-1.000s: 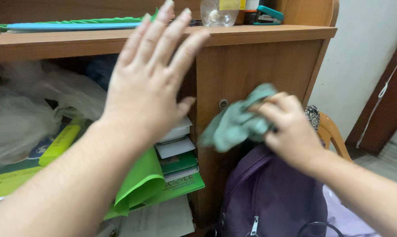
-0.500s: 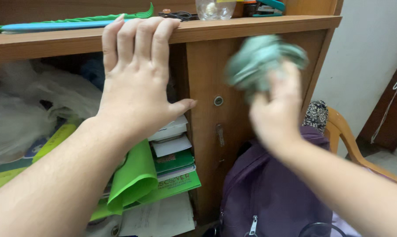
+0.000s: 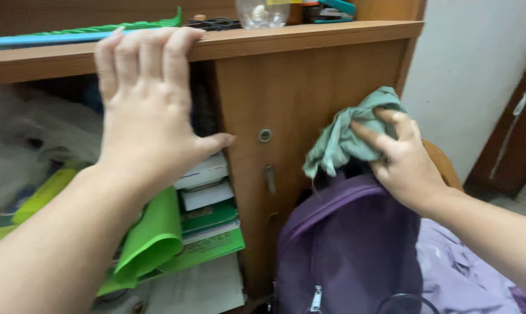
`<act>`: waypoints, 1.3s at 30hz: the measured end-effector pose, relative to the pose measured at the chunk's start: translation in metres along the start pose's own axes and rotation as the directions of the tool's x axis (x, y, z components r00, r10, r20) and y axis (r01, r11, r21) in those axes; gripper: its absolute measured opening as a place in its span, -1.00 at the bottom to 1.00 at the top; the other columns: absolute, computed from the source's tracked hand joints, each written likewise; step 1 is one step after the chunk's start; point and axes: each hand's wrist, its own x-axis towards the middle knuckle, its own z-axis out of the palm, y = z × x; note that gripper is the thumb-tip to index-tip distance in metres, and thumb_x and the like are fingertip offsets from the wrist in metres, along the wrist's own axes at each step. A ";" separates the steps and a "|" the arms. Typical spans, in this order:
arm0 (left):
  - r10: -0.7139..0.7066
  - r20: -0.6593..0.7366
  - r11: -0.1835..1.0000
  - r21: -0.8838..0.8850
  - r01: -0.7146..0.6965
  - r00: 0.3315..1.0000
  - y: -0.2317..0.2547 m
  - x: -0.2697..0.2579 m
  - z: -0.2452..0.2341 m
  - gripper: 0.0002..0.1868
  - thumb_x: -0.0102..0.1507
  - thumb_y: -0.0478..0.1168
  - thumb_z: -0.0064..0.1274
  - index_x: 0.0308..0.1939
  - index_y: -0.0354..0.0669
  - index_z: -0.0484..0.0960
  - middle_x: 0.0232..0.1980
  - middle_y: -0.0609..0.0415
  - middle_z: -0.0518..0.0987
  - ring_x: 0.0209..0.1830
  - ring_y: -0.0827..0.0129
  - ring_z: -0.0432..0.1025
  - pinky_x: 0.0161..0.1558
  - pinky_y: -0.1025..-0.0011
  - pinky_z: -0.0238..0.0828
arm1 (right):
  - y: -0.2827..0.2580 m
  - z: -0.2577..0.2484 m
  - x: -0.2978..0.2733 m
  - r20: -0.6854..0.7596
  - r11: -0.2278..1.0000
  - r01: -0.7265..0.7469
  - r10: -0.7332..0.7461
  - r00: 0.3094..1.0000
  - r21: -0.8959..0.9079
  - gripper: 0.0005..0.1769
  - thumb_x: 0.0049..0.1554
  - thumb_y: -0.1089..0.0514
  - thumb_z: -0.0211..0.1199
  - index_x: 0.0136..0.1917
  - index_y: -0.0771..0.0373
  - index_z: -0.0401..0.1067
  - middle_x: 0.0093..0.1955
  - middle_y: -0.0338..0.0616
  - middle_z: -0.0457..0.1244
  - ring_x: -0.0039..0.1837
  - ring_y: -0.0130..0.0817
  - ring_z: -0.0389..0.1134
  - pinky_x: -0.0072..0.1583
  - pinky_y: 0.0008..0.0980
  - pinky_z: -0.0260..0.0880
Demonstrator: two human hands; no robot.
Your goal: The person wipes the glass door of a wooden cabinet with a cloth, then moves to a wooden desk to clean the top surface and side edges. The person shifts a pot and bananas on the desk to reach underneath them, continuing to wipe the desk and the interior of a lower cabinet.
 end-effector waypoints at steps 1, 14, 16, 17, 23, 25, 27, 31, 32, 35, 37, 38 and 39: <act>-0.010 0.003 1.000 0.002 0.010 1.000 0.002 0.001 0.001 0.26 -0.16 0.21 0.49 0.44 -0.20 0.15 0.30 -0.16 0.23 0.44 -0.02 -0.01 0.51 0.00 -0.34 | 0.008 -0.003 -0.003 -0.013 0.997 -0.069 0.070 0.997 0.047 -0.26 -0.07 0.40 0.32 0.38 0.00 0.42 0.43 0.10 0.11 0.48 0.16 0.12 0.45 -0.05 0.20; -0.047 0.024 0.999 0.020 0.047 0.999 0.007 0.002 -0.005 0.23 -0.15 0.28 0.50 0.42 -0.14 0.21 0.29 -0.12 0.25 0.43 -0.01 -0.02 0.48 0.04 -0.28 | 0.024 -0.011 0.069 -0.489 0.947 0.024 0.144 0.860 0.321 -0.66 0.37 0.41 0.16 0.33 0.12 0.27 0.34 -0.06 0.14 0.47 -0.11 0.21 0.50 -0.19 0.24; -0.040 0.026 0.999 0.013 0.040 0.999 0.007 0.003 -0.007 0.21 -0.14 0.26 0.50 0.42 -0.14 0.22 0.30 -0.12 0.27 0.43 -0.01 0.00 0.48 0.04 -0.25 | 0.003 -0.023 0.079 -0.469 0.947 0.133 0.020 0.883 0.292 -0.64 0.35 0.38 0.17 0.35 0.12 0.27 0.36 -0.07 0.15 0.48 -0.09 0.17 0.51 -0.10 0.18; -0.042 0.034 0.999 0.012 0.042 0.999 0.007 0.004 -0.008 0.19 -0.13 0.25 0.50 0.41 -0.14 0.24 0.31 -0.11 0.28 0.44 -0.01 0.01 0.49 0.04 -0.24 | -0.008 -0.026 0.089 -0.432 0.950 0.202 -0.082 0.898 0.239 -0.59 0.29 0.39 0.17 0.37 0.14 0.27 0.39 -0.05 0.15 0.49 -0.03 0.14 0.52 -0.01 0.12; -0.078 -0.004 0.997 -0.012 0.078 0.997 0.008 0.005 -0.015 0.03 -0.11 0.09 0.47 0.35 -0.12 0.33 0.26 -0.11 0.38 0.40 0.00 0.13 0.46 0.07 -0.12 | -0.054 -0.041 0.117 -0.180 0.951 0.301 -0.284 0.942 0.075 -0.42 0.16 0.25 0.25 0.42 0.07 0.23 0.45 0.00 0.15 0.53 0.13 0.01 0.50 0.15 0.02; -0.106 -0.004 0.994 -0.015 0.106 0.994 0.011 0.007 -0.014 -0.02 -0.10 0.04 0.45 0.33 -0.10 0.34 0.24 -0.09 0.41 0.40 0.03 0.16 0.47 0.09 -0.09 | -0.046 -0.045 0.117 -0.116 0.961 0.275 -0.269 0.956 0.036 -0.44 0.21 0.17 0.28 0.44 0.03 0.21 0.46 -0.01 0.15 0.54 0.14 0.02 0.49 0.14 0.05; -0.141 -0.001 0.990 -0.012 0.141 0.990 0.013 0.009 -0.014 -0.06 -0.08 0.01 0.43 0.32 -0.08 0.35 0.22 -0.07 0.43 0.40 0.06 0.18 0.48 0.10 -0.09 | -0.033 -0.050 0.117 -0.081 0.961 0.274 -0.277 0.958 -0.036 -0.46 0.25 0.11 0.28 0.44 0.00 0.19 0.45 -0.01 0.15 0.54 0.13 0.04 0.48 0.15 0.04; -0.160 -0.008 0.987 -0.016 0.159 0.987 0.013 0.011 -0.012 -0.08 -0.07 -0.01 0.40 0.32 -0.10 0.36 0.23 -0.06 0.42 0.41 0.07 0.16 0.50 0.11 -0.13 | -0.003 -0.065 0.110 -0.066 0.988 0.155 -0.156 0.986 -0.016 -0.44 0.16 0.19 0.19 0.42 0.01 0.22 0.44 -0.07 0.16 0.53 0.14 0.07 0.47 0.10 0.09; -0.158 -0.018 0.987 -0.017 0.158 0.987 0.014 0.011 -0.010 -0.06 -0.10 -0.01 0.40 0.32 -0.11 0.37 0.22 -0.07 0.41 0.41 0.06 0.16 0.49 0.11 -0.14 | 0.000 -0.068 0.108 -0.062 0.992 0.124 -0.124 0.990 0.002 -0.45 0.16 0.19 0.17 0.42 0.01 0.22 0.44 -0.06 0.16 0.52 0.15 0.07 0.46 0.09 0.11; -0.160 -0.052 0.987 -0.015 0.159 0.986 0.016 0.012 -0.007 -0.06 -0.13 0.01 0.40 0.28 -0.16 0.37 0.20 -0.10 0.40 0.39 0.03 0.15 0.48 0.09 -0.17 | -0.014 -0.056 0.113 -0.127 0.999 0.034 -0.037 0.991 -0.028 -0.45 0.12 0.23 0.16 0.39 0.07 0.24 0.38 -0.01 0.17 0.51 0.17 0.05 0.45 0.09 0.12; -0.161 -0.065 0.987 -0.010 0.161 0.985 0.017 0.012 -0.006 -0.06 -0.14 0.02 0.40 0.27 -0.17 0.38 0.19 -0.11 0.40 0.38 0.03 0.15 0.47 0.08 -0.17 | -0.034 -0.047 0.115 -0.162 1.000 0.023 -0.025 0.986 -0.009 -0.41 0.08 0.25 0.14 0.39 0.12 0.23 0.35 0.05 0.15 0.49 0.19 0.04 0.41 0.08 0.14; -0.161 -0.064 0.987 -0.003 0.161 0.985 0.018 0.012 -0.005 -0.05 -0.14 0.02 0.39 0.27 -0.17 0.38 0.19 -0.11 0.40 0.37 0.03 0.15 0.47 0.08 -0.17 | -0.048 -0.042 0.116 -0.162 0.998 0.045 -0.039 0.986 0.034 -0.39 0.05 0.26 0.14 0.40 0.14 0.23 0.35 0.09 0.14 0.47 0.20 0.04 0.38 0.07 0.16; -0.160 -0.063 0.987 0.005 0.161 0.985 0.017 0.012 -0.006 -0.05 -0.15 0.02 0.39 0.27 -0.17 0.38 0.18 -0.11 0.40 0.36 0.03 0.16 0.47 0.08 -0.16 | -0.063 -0.036 0.119 -0.154 0.995 0.096 -0.089 0.984 0.039 -0.40 0.08 0.26 0.15 0.40 0.12 0.24 0.34 0.03 0.16 0.46 0.16 0.07 0.42 0.05 0.15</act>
